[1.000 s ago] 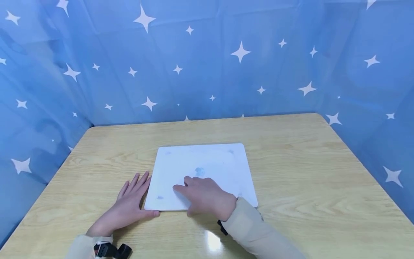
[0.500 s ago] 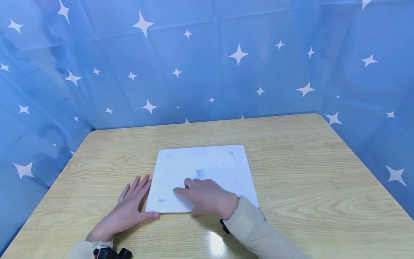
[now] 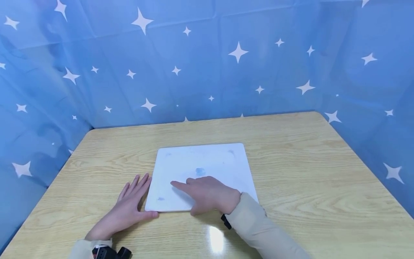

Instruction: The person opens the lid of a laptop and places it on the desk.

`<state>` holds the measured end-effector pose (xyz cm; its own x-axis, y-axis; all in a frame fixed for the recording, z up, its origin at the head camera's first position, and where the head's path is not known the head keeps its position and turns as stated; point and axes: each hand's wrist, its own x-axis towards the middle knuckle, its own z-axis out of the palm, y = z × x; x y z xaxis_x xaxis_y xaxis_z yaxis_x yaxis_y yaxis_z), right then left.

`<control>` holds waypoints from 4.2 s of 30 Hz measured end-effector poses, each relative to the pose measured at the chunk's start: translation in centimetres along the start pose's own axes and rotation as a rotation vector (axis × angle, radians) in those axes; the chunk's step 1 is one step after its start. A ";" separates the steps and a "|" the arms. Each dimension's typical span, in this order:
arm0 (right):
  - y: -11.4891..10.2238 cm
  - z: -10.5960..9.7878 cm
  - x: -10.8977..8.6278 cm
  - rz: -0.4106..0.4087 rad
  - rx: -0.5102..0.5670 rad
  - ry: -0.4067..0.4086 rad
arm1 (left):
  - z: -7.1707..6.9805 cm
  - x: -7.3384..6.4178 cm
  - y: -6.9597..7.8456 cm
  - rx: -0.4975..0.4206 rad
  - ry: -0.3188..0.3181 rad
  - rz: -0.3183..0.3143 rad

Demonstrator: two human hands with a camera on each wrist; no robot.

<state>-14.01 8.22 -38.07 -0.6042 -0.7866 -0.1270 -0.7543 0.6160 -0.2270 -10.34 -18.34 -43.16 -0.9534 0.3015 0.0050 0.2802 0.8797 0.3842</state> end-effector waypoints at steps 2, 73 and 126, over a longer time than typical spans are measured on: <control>0.0 0.0 0.0 -0.014 0.017 0.007 | -0.1 -0.1 0.0 0.010 -0.005 0.000; -0.4 -2.1 -1.1 -0.150 0.060 0.117 | -0.4 -0.3 0.0 -0.097 0.002 0.004; -0.5 -3.1 -1.9 -0.261 -0.124 0.372 | -0.2 0.0 -0.2 -0.150 0.048 0.048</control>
<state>-13.24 9.53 -34.68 -0.4238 -0.8618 0.2787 -0.9048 0.4173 -0.0854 -10.41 -18.62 -43.04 -0.9447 0.3208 0.0688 0.3089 0.7988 0.5162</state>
